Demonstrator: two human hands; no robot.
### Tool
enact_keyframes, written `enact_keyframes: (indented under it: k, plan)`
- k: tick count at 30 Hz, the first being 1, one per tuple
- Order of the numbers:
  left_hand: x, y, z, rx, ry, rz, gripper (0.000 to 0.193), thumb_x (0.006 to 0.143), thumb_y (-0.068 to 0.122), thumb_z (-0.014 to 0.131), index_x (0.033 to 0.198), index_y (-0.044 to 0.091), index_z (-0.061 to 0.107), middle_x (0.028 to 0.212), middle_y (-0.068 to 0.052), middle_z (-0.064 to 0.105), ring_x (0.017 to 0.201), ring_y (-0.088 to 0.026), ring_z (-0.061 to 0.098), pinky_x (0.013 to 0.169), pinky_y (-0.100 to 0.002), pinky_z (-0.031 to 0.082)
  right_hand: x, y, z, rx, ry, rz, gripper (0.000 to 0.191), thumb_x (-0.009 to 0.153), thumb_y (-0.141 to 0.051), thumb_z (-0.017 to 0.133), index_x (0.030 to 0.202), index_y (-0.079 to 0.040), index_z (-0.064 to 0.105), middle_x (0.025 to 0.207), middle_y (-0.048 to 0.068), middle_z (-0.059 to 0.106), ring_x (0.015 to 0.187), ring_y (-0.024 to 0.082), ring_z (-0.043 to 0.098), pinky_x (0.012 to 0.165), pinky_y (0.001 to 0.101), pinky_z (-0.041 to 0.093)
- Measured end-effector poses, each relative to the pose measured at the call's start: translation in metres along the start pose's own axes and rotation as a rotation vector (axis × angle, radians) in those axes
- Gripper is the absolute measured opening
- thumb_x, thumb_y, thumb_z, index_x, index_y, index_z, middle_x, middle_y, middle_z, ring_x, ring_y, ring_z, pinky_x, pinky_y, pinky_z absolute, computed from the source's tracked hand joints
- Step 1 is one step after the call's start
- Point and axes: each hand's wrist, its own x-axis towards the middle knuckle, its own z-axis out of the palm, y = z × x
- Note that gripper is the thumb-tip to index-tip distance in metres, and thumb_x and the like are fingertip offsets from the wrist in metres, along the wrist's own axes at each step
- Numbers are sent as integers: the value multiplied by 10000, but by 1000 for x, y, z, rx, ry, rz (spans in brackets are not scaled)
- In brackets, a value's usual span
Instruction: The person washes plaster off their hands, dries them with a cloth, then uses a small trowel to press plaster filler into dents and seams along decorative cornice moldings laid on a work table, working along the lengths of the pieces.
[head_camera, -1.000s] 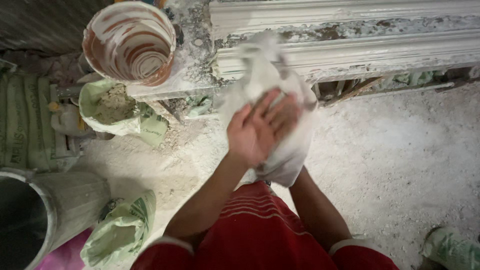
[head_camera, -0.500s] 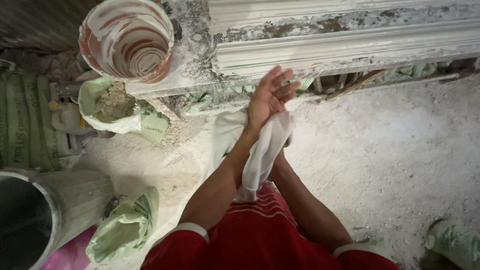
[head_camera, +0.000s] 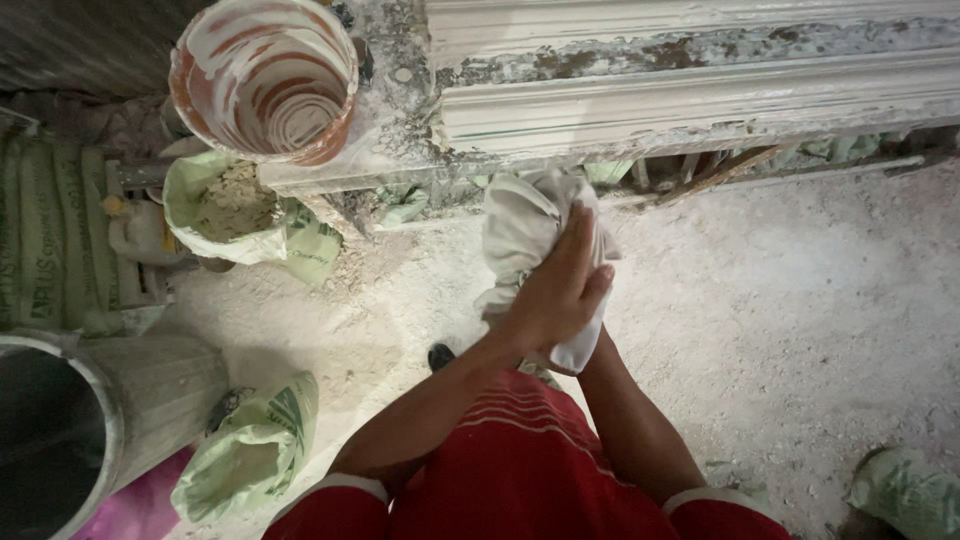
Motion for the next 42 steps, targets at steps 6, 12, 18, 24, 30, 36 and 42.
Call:
enact_keyframes:
  k: [6, 12, 18, 24, 30, 36, 42]
  plan:
    - [-16, 11, -5, 116, 55, 65, 750, 1089, 284, 398, 1620, -80, 15, 1695, -332, 103, 1541, -432, 256, 1247, -485, 335, 4, -5, -2, -390, 243, 103, 695, 1118, -384, 398, 1650, 6, 180, 1677, 209, 269, 1541, 304, 300, 1255, 363, 299]
    - [-35, 0, -2, 65, 53, 20, 729, 1077, 250, 392, 1646, -21, 25, 1695, -296, 181, 1459, -441, 416, 1227, -528, 336, 5, -2, -5, -520, 276, 160, 627, 1088, -377, 427, 1584, -40, 242, 1548, 171, 386, 1383, 250, 433, 1128, 348, 409]
    - [-67, -31, -14, 83, 16, -58, 568, 1160, 310, 397, 1563, -41, 205, 1311, -304, 483, 1126, -433, 590, 917, -491, 514, 31, -60, -28, -668, 320, -90, 502, 1054, -342, 502, 1453, -61, 381, 1379, 132, 486, 1236, 213, 511, 1040, 329, 471]
    - [-30, -62, -49, 140, 63, -597, 590, 1076, 367, 461, 1505, 1, 288, 832, -134, 731, 661, -276, 736, 584, -416, 602, 8, -21, -54, -1284, -17, 208, 380, 1021, -307, 576, 1321, -82, 519, 1211, 94, 587, 1089, 177, 590, 952, 310, 533]
    - [-31, -54, -44, 629, 0, -306, 854, 812, 140, 724, 1503, -83, 275, 1138, -247, 669, 833, -332, 733, 611, -432, 620, -1, 27, -40, -1256, -61, 280, 322, 1021, -243, 596, 1296, -75, 588, 1207, 108, 638, 1081, 169, 640, 939, 307, 567]
    - [-56, -37, -50, -47, -231, -10, 581, 971, 326, 660, 1349, -70, 466, 1099, -196, 703, 897, -282, 765, 744, -345, 629, 10, 4, -6, -1143, -99, 276, 357, 1022, -226, 611, 1328, -45, 586, 1245, 134, 628, 1119, 211, 624, 959, 331, 542]
    - [-62, -49, -71, -1072, -172, -164, 633, 1074, 467, 379, 1515, 21, 466, 1304, -203, 635, 1087, -286, 686, 969, -384, 582, 11, -19, 7, -1105, -45, 231, 392, 1023, -209, 626, 1361, -15, 584, 1282, 159, 618, 1157, 252, 609, 979, 356, 517]
